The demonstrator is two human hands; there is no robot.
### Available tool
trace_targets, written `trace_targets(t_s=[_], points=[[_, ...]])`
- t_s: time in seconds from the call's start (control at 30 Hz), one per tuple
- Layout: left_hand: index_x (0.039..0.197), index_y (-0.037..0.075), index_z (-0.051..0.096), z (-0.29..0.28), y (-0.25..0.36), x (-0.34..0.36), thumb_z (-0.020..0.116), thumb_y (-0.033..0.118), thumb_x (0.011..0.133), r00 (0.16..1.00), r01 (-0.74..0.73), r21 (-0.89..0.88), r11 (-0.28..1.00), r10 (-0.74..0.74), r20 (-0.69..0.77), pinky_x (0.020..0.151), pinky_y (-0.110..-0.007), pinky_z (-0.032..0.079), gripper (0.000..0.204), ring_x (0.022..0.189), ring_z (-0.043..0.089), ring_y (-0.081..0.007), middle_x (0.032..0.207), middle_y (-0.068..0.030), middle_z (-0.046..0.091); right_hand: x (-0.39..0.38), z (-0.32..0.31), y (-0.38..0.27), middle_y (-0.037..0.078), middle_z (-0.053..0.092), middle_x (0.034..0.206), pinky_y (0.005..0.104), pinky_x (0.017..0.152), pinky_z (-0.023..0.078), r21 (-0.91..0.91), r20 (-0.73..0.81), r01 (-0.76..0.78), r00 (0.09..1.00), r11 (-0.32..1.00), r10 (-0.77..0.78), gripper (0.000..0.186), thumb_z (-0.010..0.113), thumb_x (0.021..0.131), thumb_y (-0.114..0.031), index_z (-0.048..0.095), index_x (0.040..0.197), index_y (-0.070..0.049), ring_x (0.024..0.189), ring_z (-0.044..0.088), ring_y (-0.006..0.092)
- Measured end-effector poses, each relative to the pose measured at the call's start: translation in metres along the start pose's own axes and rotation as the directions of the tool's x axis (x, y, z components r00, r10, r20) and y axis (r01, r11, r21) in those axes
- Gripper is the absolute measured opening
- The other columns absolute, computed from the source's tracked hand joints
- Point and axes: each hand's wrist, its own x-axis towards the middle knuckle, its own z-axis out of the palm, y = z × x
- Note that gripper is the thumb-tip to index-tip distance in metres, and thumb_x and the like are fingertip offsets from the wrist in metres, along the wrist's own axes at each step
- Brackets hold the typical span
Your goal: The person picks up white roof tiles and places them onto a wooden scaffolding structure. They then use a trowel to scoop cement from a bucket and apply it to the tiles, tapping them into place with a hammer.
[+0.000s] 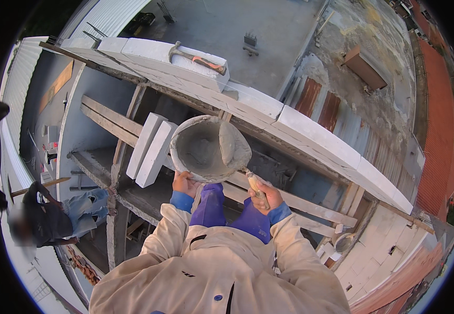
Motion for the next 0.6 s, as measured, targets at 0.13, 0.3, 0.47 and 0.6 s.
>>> trace_targets(t_s=[0.13, 0.3, 0.47, 0.6], points=[[0.135, 0.014, 0.049, -0.033, 0.020, 0.027, 0.046, -0.008, 0.084, 1.000, 0.017, 0.010, 1.000, -0.017, -0.014, 0.097, -0.067, 0.053, 0.056, 0.110, 0.063, -0.0380, 0.120, -0.0114, 0.056, 0.065, -0.006, -0.048, 0.006, 0.059, 0.092, 0.0211, 0.041, 0.035, -0.113, -0.148, 0.157, 0.974, 0.981, -0.173, 0.051, 0.061, 0.102, -0.034, 0.045, 0.148, -0.017, 0.051, 0.046, 0.0074], [0.140, 0.015, 0.048, -0.086, 0.051, 0.031, 0.047, -0.006, 0.082, 0.995, 0.049, 0.108, 0.993, -0.040, -0.089, 0.093, -0.063, 0.056, 0.062, 0.111, 0.064, -0.0354, 0.122, -0.0095, 0.059, 0.153, -0.006, -0.116, 0.006, 0.062, 0.086, 0.0251, 0.045, 0.041, -0.740, -0.352, 0.131, 0.761, 0.660, -0.546, 0.056, 0.062, 0.101, -0.032, 0.049, 0.153, -0.017, 0.054, 0.050, 0.0089], [0.138, 0.015, 0.050, -0.134, 0.053, 0.035, 0.051, -0.003, 0.081, 0.982, 0.073, 0.154, 0.985, -0.044, -0.186, 0.089, -0.061, 0.058, 0.060, 0.109, 0.065, -0.0325, 0.117, -0.0083, 0.060, 0.227, 0.036, -0.164, 0.015, 0.074, 0.107, 0.0401, 0.081, 0.056, -0.834, -0.142, -0.520, 0.526, -0.185, -0.838, 0.053, 0.063, 0.096, -0.030, 0.057, 0.147, -0.017, 0.092, 0.071, 0.0273], [0.138, 0.015, 0.051, -0.153, 0.045, 0.035, 0.054, -0.001, 0.079, 0.979, 0.067, 0.147, 0.987, -0.037, -0.199, 0.085, -0.059, 0.058, 0.061, 0.104, 0.064, -0.0310, 0.116, -0.0080, 0.059, 0.253, 0.082, -0.173, 0.016, 0.074, 0.117, 0.0459, 0.095, 0.056, -0.628, -0.228, -0.730, 0.504, -0.269, -0.833, 0.042, 0.058, 0.096, -0.024, 0.064, 0.138, -0.020, 0.112, 0.070, 0.0330]])
